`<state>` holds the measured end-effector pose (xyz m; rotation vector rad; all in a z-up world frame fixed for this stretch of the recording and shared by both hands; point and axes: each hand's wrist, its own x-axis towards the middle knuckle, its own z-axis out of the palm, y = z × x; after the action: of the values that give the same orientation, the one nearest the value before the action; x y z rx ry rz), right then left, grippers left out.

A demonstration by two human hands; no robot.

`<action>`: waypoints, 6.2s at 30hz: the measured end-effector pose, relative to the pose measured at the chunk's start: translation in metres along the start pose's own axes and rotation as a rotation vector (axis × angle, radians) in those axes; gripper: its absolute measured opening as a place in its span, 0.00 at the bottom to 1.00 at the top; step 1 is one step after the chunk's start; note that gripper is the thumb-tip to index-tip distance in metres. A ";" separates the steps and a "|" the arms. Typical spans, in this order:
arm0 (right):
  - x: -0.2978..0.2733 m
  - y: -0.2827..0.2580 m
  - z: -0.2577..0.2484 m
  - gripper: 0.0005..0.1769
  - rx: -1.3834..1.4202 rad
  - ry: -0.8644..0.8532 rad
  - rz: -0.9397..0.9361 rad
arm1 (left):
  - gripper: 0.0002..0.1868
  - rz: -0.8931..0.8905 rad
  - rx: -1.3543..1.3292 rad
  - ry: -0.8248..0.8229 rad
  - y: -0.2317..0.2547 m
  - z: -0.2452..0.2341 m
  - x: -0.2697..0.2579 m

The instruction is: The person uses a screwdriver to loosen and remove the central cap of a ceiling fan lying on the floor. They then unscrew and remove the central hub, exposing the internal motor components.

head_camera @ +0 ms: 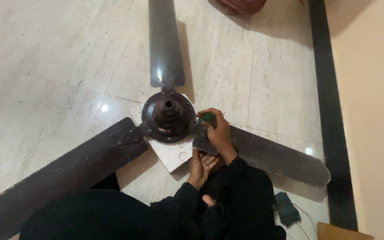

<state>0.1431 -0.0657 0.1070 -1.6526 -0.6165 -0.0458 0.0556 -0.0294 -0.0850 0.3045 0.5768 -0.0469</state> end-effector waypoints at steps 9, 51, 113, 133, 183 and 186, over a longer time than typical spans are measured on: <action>-0.005 0.020 0.014 0.19 -0.011 0.059 0.007 | 0.13 0.235 -0.064 -0.326 -0.039 0.000 0.000; 0.014 -0.027 0.049 0.24 -0.408 -0.071 -0.322 | 0.16 0.389 0.148 -0.261 -0.047 -0.021 0.047; 0.004 0.005 0.025 0.23 -0.513 0.247 -0.135 | 0.10 0.179 0.522 -0.030 -0.026 0.004 0.009; -0.003 -0.019 0.003 0.20 -0.205 0.120 -0.139 | 0.17 0.107 0.379 0.018 -0.018 0.029 -0.016; 0.040 -0.016 0.005 0.19 -0.353 -0.303 -0.060 | 0.19 0.190 0.410 0.016 -0.035 0.017 0.004; 0.027 -0.019 0.008 0.21 -0.365 -0.190 -0.170 | 0.16 0.175 0.420 -0.016 -0.037 0.013 0.006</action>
<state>0.1557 -0.0472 0.1324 -1.9669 -0.9348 -0.1326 0.0630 -0.0688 -0.0880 0.7609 0.5198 -0.0005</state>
